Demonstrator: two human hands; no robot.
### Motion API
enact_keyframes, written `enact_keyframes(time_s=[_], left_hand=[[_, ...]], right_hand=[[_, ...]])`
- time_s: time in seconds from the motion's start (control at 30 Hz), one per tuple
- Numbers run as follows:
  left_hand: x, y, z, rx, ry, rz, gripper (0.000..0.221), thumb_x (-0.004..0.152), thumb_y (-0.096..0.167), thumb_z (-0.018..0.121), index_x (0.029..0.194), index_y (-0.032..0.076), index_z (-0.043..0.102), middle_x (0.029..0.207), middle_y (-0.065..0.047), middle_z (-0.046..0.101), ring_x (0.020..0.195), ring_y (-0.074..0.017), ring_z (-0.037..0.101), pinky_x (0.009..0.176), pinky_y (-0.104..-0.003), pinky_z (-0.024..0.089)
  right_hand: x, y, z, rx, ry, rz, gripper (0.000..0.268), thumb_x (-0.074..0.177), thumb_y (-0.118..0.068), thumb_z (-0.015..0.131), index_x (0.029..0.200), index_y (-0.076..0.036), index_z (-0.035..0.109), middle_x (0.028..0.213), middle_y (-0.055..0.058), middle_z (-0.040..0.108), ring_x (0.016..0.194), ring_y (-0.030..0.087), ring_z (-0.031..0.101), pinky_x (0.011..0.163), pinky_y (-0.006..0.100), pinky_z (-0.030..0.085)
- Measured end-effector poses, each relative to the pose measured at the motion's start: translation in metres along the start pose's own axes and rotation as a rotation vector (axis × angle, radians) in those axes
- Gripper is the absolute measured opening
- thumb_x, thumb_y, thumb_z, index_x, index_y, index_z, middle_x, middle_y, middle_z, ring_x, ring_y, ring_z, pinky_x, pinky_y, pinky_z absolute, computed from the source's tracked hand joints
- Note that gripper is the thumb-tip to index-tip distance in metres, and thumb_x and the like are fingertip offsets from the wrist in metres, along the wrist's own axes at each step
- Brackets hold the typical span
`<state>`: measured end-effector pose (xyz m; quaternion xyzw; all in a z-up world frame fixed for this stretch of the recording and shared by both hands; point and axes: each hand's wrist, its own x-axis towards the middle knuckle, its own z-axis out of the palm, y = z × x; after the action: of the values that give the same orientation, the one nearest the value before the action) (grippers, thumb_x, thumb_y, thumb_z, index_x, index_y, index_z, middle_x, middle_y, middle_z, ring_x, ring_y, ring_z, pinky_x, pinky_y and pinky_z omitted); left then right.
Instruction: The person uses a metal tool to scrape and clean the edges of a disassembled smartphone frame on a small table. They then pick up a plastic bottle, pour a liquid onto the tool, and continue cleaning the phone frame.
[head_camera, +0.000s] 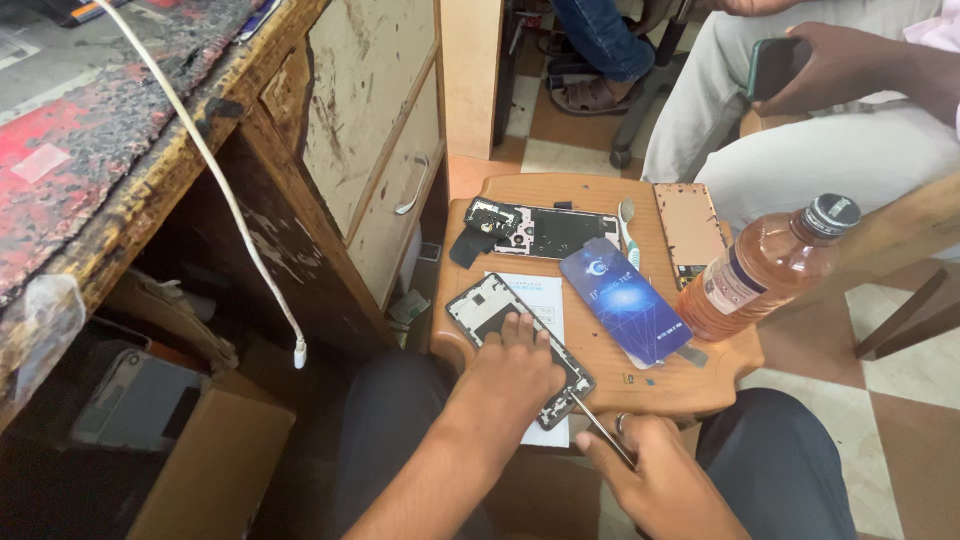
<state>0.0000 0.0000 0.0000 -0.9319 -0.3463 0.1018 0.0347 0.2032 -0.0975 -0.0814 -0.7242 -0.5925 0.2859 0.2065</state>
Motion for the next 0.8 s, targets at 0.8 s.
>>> enact_keyframes(time_s=[0.8], left_hand=[[-0.007, -0.011, 0.006, -0.185, 0.012, -0.057, 0.078, 0.082, 0.017, 0.078, 0.147, -0.004, 0.041, 0.151, -0.029, 0.042, 0.144, -0.0374, 0.038, 0.105, -0.044, 0.045]], right_hand=[[-0.017, -0.042, -0.015, 0.055, 0.255, -0.118, 0.029, 0.076, -0.019, 0.08, 0.101, -0.007, 0.082, 0.067, 0.016, 0.073, 0.05, 0.024, 0.07, 0.053, 0.037, 0.053]])
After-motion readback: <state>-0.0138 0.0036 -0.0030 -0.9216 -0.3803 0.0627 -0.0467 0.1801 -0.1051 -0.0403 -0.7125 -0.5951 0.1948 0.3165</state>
